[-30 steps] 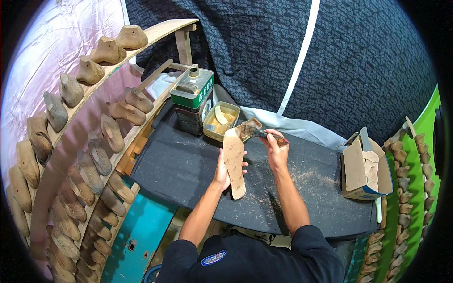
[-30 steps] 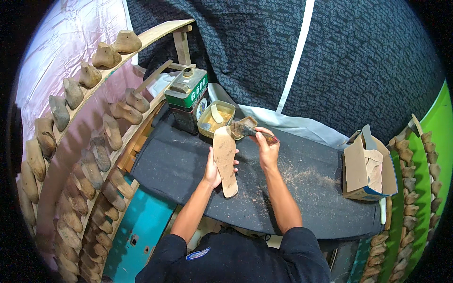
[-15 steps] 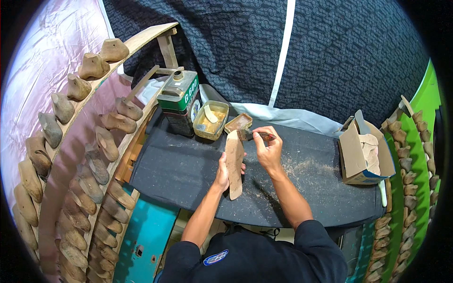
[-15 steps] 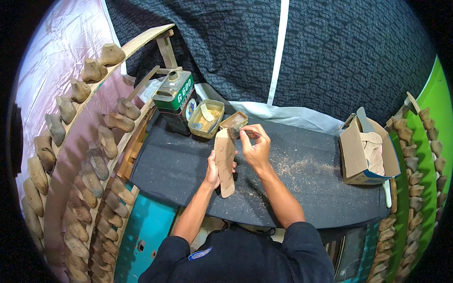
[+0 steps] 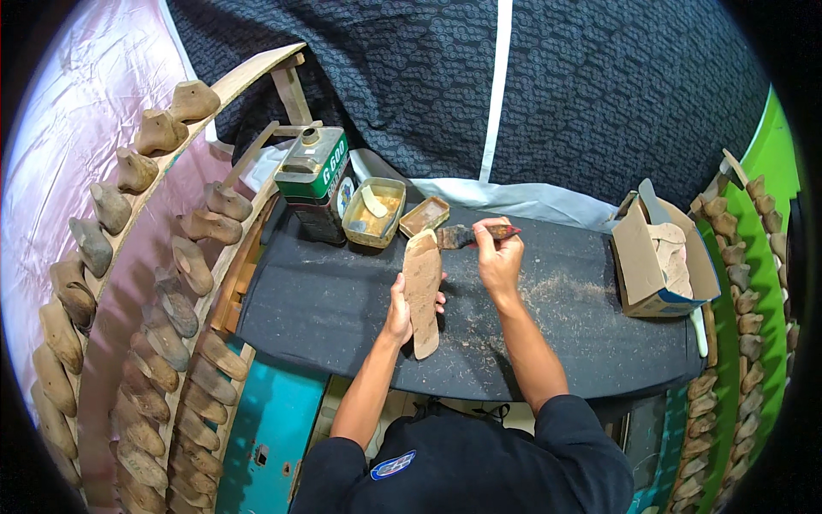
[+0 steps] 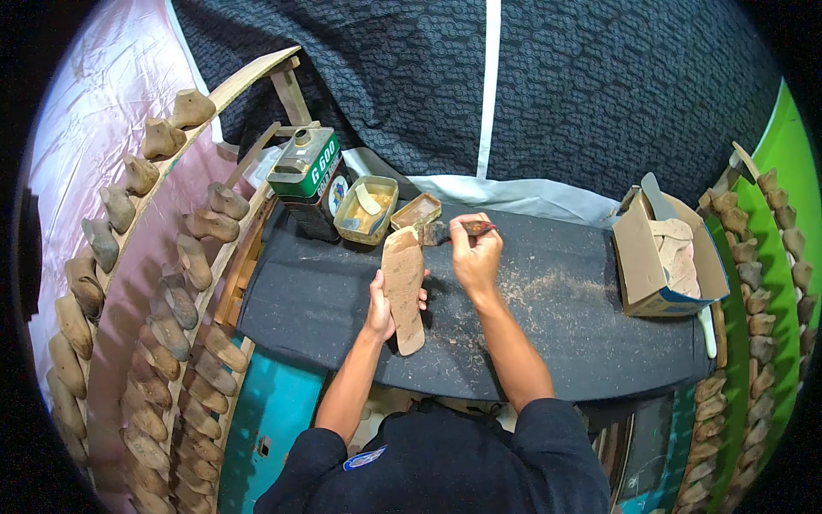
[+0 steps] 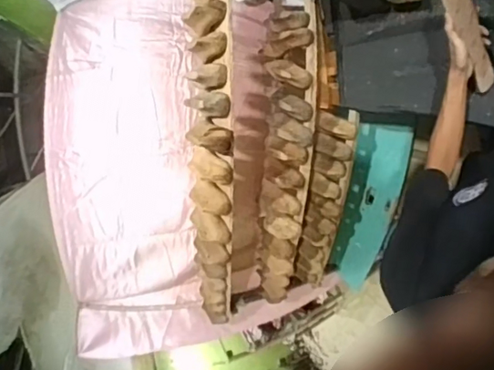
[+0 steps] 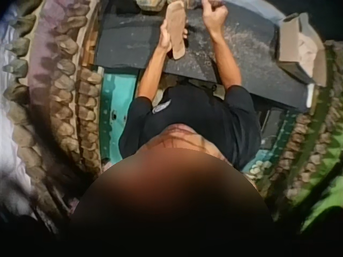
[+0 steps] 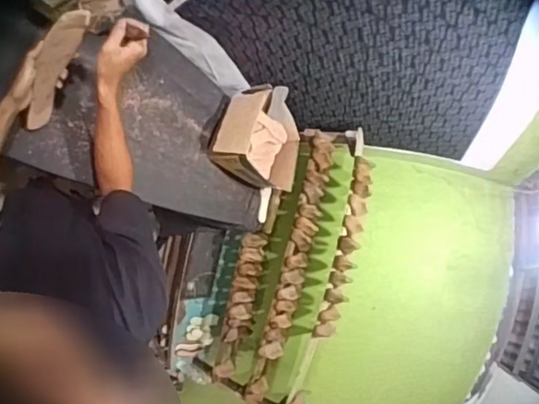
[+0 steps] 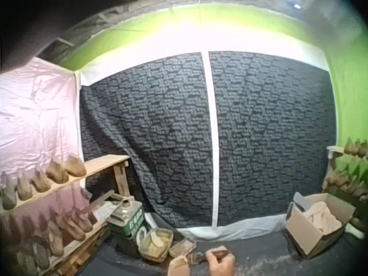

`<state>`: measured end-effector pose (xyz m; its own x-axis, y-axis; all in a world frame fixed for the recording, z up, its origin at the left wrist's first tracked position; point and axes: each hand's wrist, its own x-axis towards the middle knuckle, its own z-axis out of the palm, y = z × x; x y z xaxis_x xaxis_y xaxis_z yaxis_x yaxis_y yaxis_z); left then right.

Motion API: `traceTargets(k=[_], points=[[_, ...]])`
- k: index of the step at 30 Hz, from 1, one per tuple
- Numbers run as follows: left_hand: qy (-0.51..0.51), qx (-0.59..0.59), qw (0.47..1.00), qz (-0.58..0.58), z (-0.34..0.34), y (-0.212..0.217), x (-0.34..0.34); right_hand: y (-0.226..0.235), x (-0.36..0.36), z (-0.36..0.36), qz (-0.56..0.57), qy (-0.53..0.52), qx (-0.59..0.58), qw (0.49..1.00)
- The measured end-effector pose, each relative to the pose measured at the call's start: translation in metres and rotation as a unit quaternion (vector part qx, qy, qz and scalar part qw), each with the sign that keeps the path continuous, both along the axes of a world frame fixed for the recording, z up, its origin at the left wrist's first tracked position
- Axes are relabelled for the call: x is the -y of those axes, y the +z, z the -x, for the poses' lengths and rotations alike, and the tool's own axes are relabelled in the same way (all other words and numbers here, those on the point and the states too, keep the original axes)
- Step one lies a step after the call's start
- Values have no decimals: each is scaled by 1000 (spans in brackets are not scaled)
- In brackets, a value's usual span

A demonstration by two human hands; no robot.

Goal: Applying adhesive to shoe insoles using a brush at a manufacturing workstation.

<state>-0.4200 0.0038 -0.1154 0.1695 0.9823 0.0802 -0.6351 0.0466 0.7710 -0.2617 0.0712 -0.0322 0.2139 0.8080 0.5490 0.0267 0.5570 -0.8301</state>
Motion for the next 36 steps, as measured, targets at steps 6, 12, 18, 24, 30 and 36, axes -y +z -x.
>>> traceTargets(k=[6, 12, 18, 24, 30, 36], points=[[0, -48, 999, -3, -10, 6, 3, 21, 11, 5, -42, -13, 107, 993], [10, -84, 996, 5, -12, 9, 2, 35, 20, -1, -127, 3, 159, 979], [8, -66, 998, 2, -28, 16, 12, 32, 33, -10, -78, 126, 51, 988], [-26, -65, 998, 1, -31, 18, 15, 33, 29, -34, -98, -30, 87, 991], [-9, -104, 994, 40, -36, 17, 15, 29, 50, -22, -184, -14, 221, 958], [26, -48, 993, 103, -47, 23, 18, 18, 68, -32, -147, 137, 188, 961]])
